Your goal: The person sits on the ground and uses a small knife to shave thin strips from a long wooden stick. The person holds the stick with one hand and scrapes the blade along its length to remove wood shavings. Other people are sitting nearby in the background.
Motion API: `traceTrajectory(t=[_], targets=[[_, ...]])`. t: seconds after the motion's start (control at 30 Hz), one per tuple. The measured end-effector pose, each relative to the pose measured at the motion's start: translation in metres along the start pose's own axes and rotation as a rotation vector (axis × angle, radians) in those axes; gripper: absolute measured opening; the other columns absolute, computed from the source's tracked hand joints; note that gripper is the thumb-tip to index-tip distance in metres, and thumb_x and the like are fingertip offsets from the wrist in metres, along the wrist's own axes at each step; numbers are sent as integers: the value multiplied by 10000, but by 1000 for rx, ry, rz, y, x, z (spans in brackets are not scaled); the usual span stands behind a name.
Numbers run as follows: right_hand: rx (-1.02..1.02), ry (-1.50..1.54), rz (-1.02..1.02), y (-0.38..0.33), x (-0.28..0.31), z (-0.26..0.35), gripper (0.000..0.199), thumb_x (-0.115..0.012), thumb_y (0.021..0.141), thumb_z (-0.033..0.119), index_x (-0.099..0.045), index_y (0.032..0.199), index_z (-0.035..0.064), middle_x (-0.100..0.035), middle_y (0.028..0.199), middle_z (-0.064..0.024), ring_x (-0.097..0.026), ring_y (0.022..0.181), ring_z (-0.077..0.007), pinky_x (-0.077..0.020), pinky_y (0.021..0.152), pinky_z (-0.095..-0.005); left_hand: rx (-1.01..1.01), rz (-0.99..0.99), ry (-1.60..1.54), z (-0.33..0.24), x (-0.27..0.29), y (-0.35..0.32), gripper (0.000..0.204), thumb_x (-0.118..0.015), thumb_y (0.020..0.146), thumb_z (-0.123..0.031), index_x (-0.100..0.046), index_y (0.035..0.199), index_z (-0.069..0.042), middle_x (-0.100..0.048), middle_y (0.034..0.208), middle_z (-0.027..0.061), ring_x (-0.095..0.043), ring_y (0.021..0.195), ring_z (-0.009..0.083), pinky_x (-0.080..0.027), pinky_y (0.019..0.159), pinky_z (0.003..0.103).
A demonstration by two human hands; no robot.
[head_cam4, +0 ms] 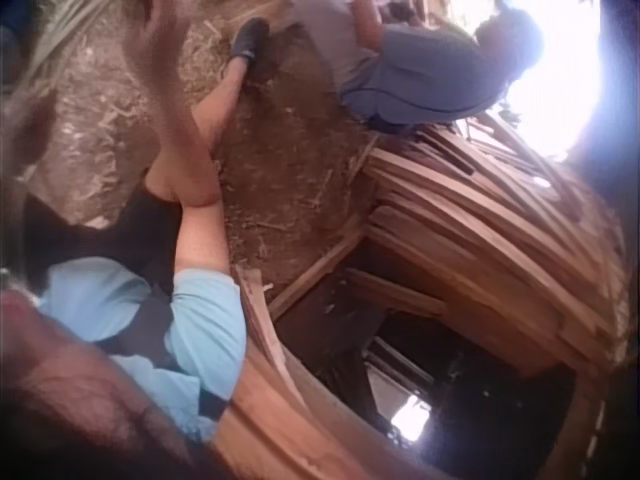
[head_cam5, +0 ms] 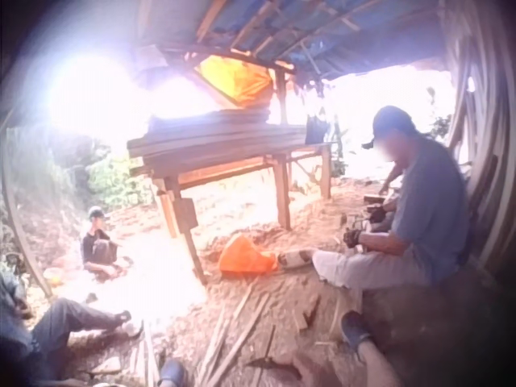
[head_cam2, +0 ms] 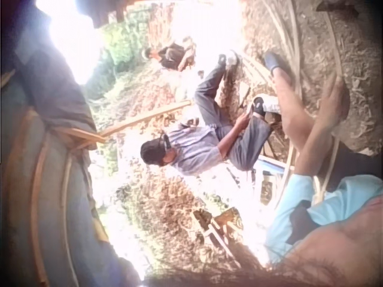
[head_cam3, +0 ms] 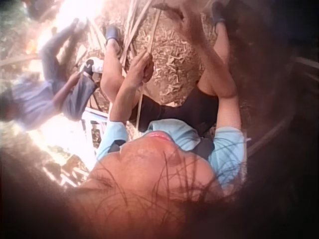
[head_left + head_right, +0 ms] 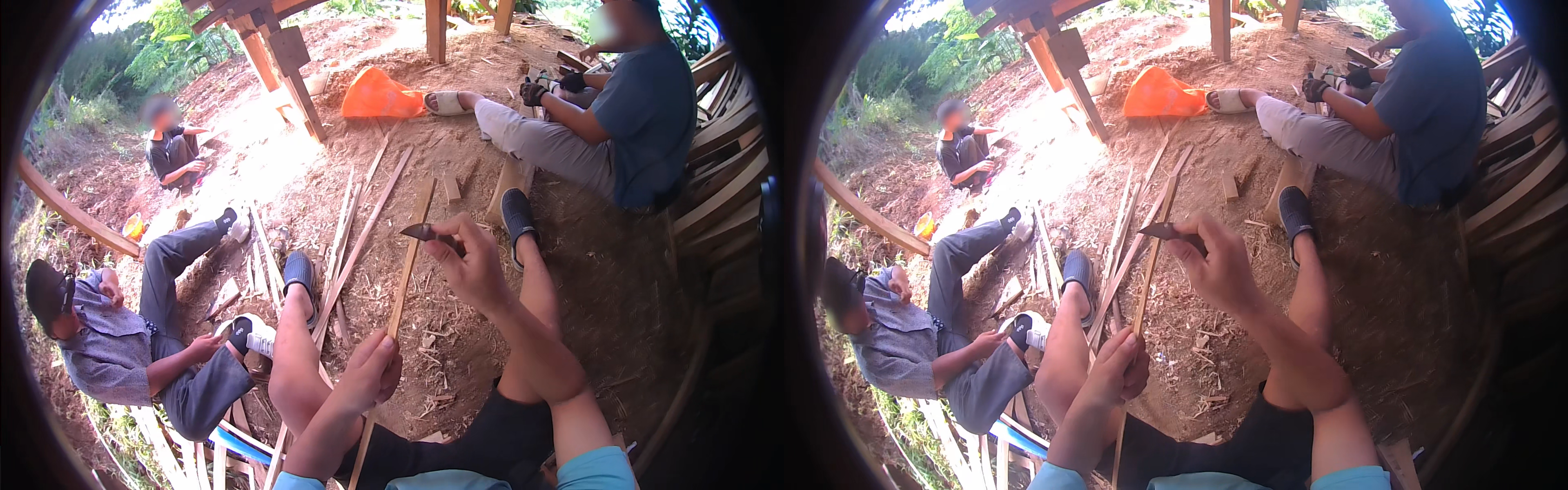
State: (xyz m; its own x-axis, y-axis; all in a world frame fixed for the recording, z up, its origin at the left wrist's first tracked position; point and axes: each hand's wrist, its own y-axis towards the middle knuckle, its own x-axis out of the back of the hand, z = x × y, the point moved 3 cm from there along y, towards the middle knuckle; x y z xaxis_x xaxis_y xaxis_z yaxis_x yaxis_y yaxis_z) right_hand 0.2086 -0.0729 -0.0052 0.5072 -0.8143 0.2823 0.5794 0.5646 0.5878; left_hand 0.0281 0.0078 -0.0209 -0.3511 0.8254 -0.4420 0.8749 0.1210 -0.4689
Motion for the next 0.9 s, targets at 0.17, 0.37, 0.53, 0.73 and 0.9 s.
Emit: traceTrajectory(t=[0.17, 0.37, 0.53, 0.73, 0.9], targets=[[10, -14, -19, -1, 3, -3, 201, -635, 877, 219, -556, 910, 38, -592, 715, -86, -565, 579, -167, -428, 503, -302, 29, 17, 13, -1, 1, -2, 254, -344, 1004, -297, -363, 827, -115, -346, 513, -16, -301, 340, 79, -261, 307, 219], [-1, 34, -14, 0, 2, -1, 218, -655, 863, 213, -555, 910, 25, -598, 733, -100, -591, 595, -172, -444, 521, -285, 6, 41, 34, -3, -2, -1, 275, -350, 1000, -308, -362, 817, -103, -355, 506, -12, -307, 341, 81, -265, 307, 221], [-39, -78, -73, 19, 17, -4, 212, -652, 862, 203, -554, 906, 19, -606, 764, -121, -621, 662, -239, -467, 569, -322, -27, 38, 83, -1, -1, -3, 282, -351, 999, -310, -364, 810, -102, -363, 514, -11, -313, 345, 81, -264, 312, 224], [26, -109, -99, 15, 12, -7, 211, -650, 862, 201, -549, 901, 20, -586, 727, -119, -609, 621, -256, -463, 545, -328, -21, 25, 101, -1, -1, 0, 281, -344, 1002, -306, -361, 808, -104, -360, 518, -14, -317, 349, 84, -270, 317, 229], [141, -99, -67, 3, 4, -11, 198, -626, 886, 198, -533, 921, 27, -581, 708, -85, -577, 586, -172, -440, 506, -298, 25, 21, 59, 0, -1, 1, 286, -336, 1005, -308, -361, 809, -102, -360, 523, -13, -321, 353, 86, -281, 326, 229]])
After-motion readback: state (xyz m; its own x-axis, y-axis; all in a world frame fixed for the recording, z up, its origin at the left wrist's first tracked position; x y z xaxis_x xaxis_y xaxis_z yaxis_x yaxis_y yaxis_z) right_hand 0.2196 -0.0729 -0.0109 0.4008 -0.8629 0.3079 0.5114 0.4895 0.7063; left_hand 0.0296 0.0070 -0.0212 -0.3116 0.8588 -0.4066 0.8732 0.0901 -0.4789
